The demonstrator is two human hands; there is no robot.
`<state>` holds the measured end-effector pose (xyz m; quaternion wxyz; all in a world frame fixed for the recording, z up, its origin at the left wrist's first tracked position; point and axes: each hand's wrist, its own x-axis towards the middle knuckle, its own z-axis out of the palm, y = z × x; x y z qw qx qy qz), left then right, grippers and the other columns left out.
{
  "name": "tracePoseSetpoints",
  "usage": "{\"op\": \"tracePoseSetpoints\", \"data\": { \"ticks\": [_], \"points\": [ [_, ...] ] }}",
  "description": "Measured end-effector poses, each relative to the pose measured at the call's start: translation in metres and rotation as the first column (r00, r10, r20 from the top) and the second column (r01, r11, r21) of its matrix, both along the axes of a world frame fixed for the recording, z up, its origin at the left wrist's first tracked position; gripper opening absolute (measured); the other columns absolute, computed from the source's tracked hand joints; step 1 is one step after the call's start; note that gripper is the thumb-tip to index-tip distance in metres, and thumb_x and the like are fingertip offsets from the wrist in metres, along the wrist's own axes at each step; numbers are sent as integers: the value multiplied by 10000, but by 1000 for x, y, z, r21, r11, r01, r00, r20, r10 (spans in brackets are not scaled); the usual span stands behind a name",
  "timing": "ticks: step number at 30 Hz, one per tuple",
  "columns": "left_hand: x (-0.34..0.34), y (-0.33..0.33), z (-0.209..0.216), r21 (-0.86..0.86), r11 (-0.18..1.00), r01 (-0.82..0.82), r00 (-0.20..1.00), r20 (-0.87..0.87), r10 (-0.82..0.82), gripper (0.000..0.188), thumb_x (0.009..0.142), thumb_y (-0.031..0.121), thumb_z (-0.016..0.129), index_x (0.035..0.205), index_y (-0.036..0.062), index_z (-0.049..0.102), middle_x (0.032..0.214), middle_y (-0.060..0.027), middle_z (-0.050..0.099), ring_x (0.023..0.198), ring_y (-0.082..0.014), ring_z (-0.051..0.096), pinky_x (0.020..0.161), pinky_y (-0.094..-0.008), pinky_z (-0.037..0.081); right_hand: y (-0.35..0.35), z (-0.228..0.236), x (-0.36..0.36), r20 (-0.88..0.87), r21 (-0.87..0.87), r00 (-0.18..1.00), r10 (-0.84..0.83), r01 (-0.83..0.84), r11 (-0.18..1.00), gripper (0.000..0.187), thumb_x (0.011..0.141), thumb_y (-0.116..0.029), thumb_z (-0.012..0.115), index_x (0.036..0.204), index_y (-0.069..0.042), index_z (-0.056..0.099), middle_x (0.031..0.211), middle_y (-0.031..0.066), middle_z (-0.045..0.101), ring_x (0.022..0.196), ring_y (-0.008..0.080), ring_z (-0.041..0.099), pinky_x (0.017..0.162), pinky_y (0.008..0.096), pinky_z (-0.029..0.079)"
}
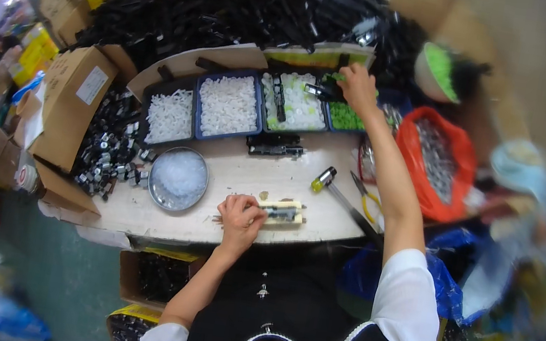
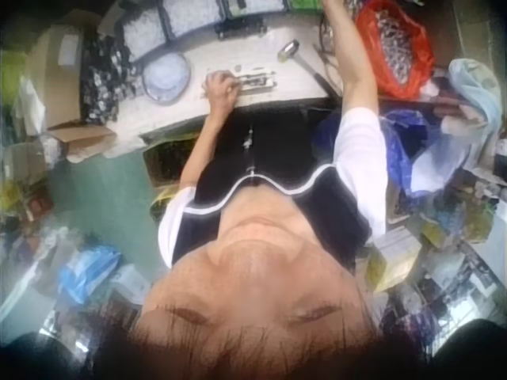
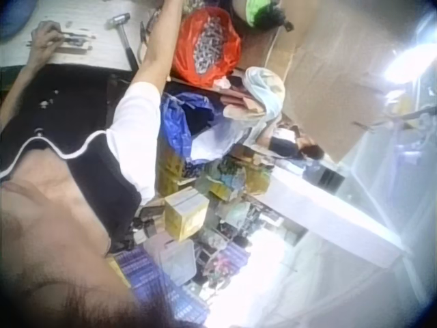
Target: The person assembles small cylindrical components at a cluttered workbench. They repeatedly pick up small white and green plastic pieces, place them into a wooden jig, and strike the assembly with a hammer to secure the parts. The person handles the components one at a time, moving them between trays and the jig throughout the process.
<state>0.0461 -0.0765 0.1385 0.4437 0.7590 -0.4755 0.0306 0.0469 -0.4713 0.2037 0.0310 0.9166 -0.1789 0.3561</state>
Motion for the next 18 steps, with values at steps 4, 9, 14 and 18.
{"op": "tracePoseSetpoints", "data": {
  "ticks": [4,9,14,18],
  "points": [
    [-2,0,2,1,1000,0,1000,-2,0,68,671,92,686,703,110,628,859,-8,553,918,-230,460,825,-376,262,-1,-10,-4,-89,186,993,73,-56,981,211,755,-222,656,938,-118,641,943,63,560,932,288,524,711,444,397],
    [-2,2,1,0,1000,-10,1000,-9,10,66,668,91,686,702,112,633,855,-9,552,921,-230,462,827,-376,265,20,-17,-13,-109,78,987,116,-108,991,237,714,-268,692,882,-105,648,899,77,574,897,287,537,722,438,397],
    [-1,0,1,-1,1000,-5,1000,7,5,70,662,88,687,701,112,634,858,-9,551,919,-232,464,827,-377,268,0,-1,-11,-202,336,969,144,-69,939,236,722,-227,691,884,-65,632,819,105,581,846,282,559,731,404,416],
    [0,-2,1,-10,1000,-1,1000,5,1,74,656,88,689,700,112,635,861,-9,552,919,-234,466,826,-380,270,-16,4,-16,132,579,983,127,-180,795,177,811,-206,627,896,-53,598,846,61,607,816,222,591,689,344,443]
  ]
}}
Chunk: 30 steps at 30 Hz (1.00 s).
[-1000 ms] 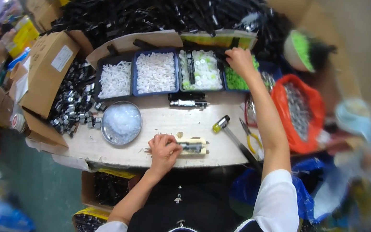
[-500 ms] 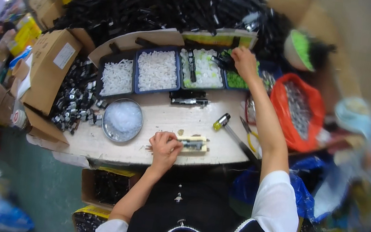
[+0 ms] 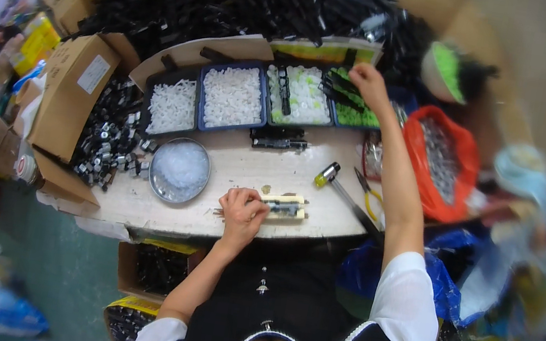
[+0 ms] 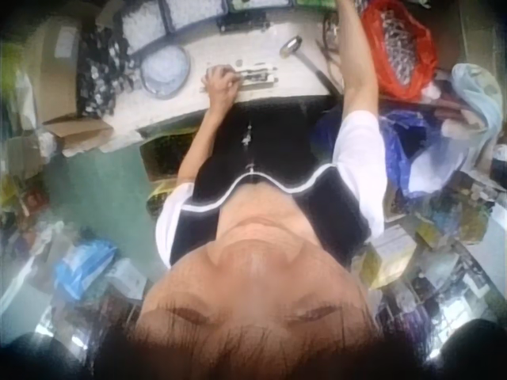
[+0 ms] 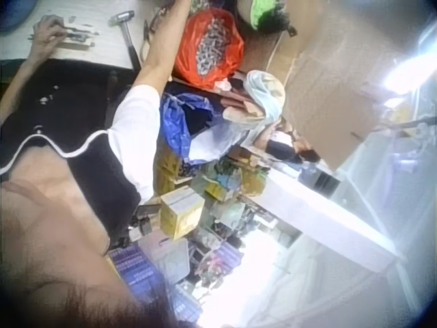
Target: The person assembles small cylindrical components at a cluttered workbench. They repeatedly pick up small white and green plastic pieces, place them into a wooden jig, and strike the assembly with a hammer to secure the parts. The person handles the components one at a time, moving them between trays and the jig throughout the process.
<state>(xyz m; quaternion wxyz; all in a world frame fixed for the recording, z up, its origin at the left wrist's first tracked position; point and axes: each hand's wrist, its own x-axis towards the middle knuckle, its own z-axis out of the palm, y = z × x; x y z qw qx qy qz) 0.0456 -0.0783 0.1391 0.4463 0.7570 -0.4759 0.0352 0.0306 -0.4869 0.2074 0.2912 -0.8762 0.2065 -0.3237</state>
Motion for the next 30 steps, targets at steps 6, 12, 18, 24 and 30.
{"op": "tracePoseSetpoints", "data": {
  "ticks": [6,12,18,24,30],
  "points": [
    [2,4,-4,36,999,-29,998,51,27,87,652,129,697,711,124,633,875,-15,558,894,-217,466,791,-361,277,66,39,-21,167,790,984,58,-169,589,235,912,-298,525,993,-77,531,869,37,597,646,115,572,482,243,464],
    [2,15,0,-73,997,-40,993,-117,31,146,656,80,709,787,74,646,931,-52,559,901,-225,489,787,-342,343,185,12,-53,-224,688,867,446,-183,702,378,703,-196,755,982,-64,537,809,36,534,618,85,508,408,217,390],
    [9,45,-3,-157,975,-157,940,-327,99,160,691,-21,696,834,20,636,955,-69,545,868,-168,530,714,-264,468,246,-12,-58,-198,0,801,565,-577,817,305,702,-170,737,952,-66,599,834,65,563,691,194,548,583,300,417],
    [17,56,-2,-159,972,-173,959,-250,130,178,706,-10,685,873,26,636,956,-71,548,876,-172,525,739,-270,464,282,-25,-46,-344,-281,783,518,-613,739,247,738,-194,686,945,-84,608,856,57,545,839,227,494,724,357,358],
    [17,56,-5,-126,974,-187,947,-287,144,238,707,13,688,938,36,636,957,-72,557,920,-187,508,766,-280,442,290,-39,-44,-370,-208,777,509,-604,769,279,750,-194,667,996,-73,615,879,60,528,883,230,477,762,360,349]
  ]
}}
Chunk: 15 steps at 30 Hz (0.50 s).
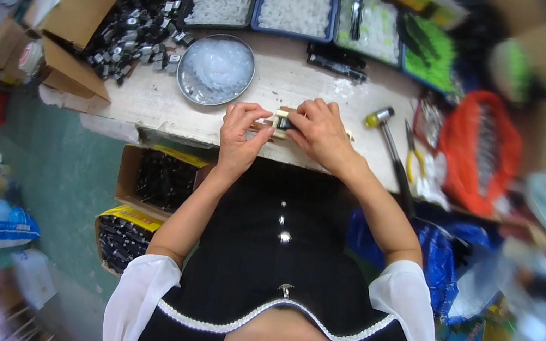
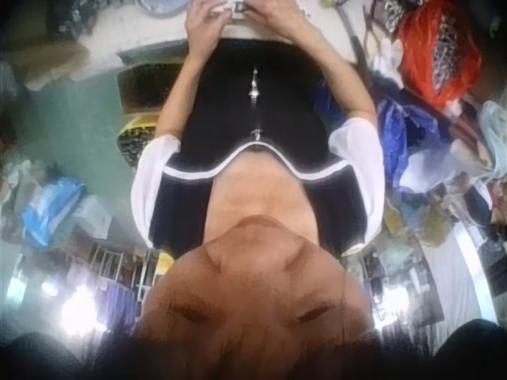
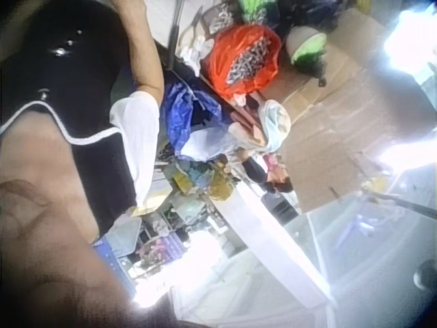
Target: The person assembles small cylindrical components at a cluttered workbench. They repeatedly pick up small white and green plastic pieces, place them into a wooden jig, and strike the assembly with a hammer to secure the parts. The person handles the components one at a time, moving them between trays and the jig throughout the process.
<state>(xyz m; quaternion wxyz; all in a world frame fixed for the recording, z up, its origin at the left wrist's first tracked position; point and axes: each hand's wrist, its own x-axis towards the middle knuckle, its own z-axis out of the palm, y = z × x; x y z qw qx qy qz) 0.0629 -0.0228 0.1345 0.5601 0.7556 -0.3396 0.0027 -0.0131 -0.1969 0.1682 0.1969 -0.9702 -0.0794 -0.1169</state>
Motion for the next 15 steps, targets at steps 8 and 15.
{"op": "tracePoseSetpoints", "data": {
  "ticks": [8,15],
  "points": [
    [3,-7,5,41,996,75,997,-23,-74,360,675,25,687,1027,70,627,1003,-78,553,934,-230,489,794,-318,413,-4,6,-6,76,98,995,-67,60,993,362,727,-220,706,1042,-66,615,942,90,558,895,251,508,767,353,372],
    [9,-18,21,222,945,242,951,140,-276,399,672,43,688,1063,90,625,1041,-65,565,988,-219,472,838,-345,389,-76,9,-60,108,306,898,-426,378,874,266,736,-197,699,943,-39,641,951,114,593,899,281,541,763,378,410]
  ]
}}
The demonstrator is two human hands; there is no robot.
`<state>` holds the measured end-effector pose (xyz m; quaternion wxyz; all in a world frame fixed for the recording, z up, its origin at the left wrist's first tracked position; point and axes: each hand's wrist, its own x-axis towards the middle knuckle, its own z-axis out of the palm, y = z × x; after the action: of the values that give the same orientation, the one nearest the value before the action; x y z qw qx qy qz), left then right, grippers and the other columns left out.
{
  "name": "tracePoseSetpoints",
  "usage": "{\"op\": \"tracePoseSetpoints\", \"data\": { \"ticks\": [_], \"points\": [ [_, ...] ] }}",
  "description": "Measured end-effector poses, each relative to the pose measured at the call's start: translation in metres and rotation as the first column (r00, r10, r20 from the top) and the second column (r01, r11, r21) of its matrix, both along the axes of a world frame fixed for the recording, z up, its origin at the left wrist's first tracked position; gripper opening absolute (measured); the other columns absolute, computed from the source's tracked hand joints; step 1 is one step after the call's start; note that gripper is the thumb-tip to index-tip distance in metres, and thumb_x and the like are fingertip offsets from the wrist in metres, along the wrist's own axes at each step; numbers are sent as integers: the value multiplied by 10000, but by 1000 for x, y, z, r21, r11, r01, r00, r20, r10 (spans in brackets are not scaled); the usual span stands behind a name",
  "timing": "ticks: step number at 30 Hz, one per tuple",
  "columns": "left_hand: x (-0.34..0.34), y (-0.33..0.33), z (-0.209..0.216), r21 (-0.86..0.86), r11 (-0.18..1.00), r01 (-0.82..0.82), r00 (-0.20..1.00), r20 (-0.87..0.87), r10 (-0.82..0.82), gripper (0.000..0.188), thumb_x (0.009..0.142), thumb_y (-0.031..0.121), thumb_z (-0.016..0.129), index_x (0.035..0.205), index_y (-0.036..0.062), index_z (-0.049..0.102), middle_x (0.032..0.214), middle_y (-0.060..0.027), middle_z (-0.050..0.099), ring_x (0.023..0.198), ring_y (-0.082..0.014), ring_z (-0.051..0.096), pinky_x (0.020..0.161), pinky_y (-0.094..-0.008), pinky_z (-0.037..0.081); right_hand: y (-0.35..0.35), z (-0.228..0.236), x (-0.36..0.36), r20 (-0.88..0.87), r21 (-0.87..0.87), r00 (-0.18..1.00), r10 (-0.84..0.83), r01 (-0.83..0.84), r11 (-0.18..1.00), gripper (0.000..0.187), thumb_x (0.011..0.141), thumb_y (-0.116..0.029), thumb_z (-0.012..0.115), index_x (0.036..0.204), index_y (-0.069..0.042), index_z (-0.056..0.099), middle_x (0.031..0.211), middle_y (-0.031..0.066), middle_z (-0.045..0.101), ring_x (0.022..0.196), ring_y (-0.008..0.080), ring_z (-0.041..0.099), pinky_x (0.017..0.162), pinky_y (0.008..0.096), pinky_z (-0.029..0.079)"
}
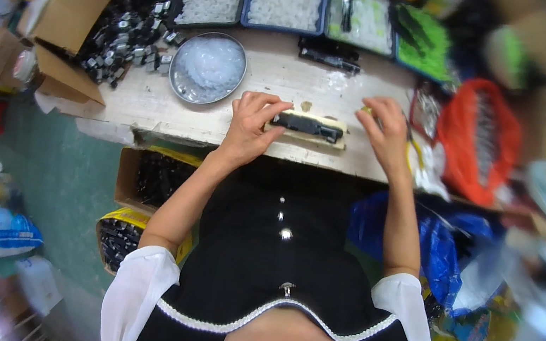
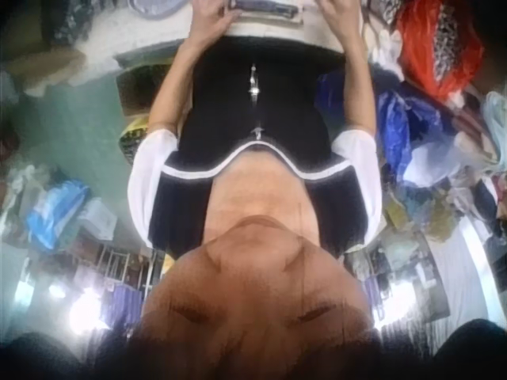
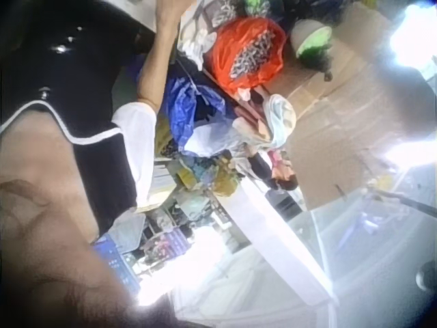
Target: The person assembles small cylindrical components at a cluttered workbench. They repeatedly pick up small white and green plastic pieces, place them into a wooden jig, and strike the assembly with a hammer to secure the parts. The person handles the components one at a time, moving them between trays and the jig throughout the process.
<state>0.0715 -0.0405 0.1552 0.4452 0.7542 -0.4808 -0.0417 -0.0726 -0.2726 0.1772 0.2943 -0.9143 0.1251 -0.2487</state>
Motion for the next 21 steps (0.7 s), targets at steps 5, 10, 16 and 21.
{"op": "tracePoseSetpoints", "data": {
  "ticks": [5,10,16,21],
  "points": [
    [3,-13,-5,62,989,137,966,211,-147,377,659,54,687,1027,111,634,995,-17,591,974,-217,481,844,-371,308,-18,-10,-30,-119,-120,986,-118,104,987,232,750,-189,677,937,-55,644,935,97,588,911,271,528,763,383,383],
    [7,-15,-7,89,980,177,941,277,-195,359,652,28,672,999,113,639,985,-7,593,951,-214,492,835,-369,306,-18,-22,-41,-205,-337,954,-220,142,931,283,754,-191,663,1012,-81,622,946,80,569,931,257,513,760,390,342],
    [7,-16,0,182,967,177,908,349,-232,346,666,23,666,996,126,647,969,-17,578,932,-215,485,820,-375,304,-27,-44,-42,-267,-421,910,-318,186,888,280,749,-151,645,1012,-69,597,904,90,554,893,266,517,738,402,362],
    [11,-16,15,285,935,210,885,351,-306,375,674,-2,645,1024,131,647,963,-35,557,902,-220,478,808,-374,307,-26,-44,-41,-228,-401,932,-282,174,899,228,761,-101,620,979,-41,586,875,114,548,847,304,529,708,413,390]
  ]
}}
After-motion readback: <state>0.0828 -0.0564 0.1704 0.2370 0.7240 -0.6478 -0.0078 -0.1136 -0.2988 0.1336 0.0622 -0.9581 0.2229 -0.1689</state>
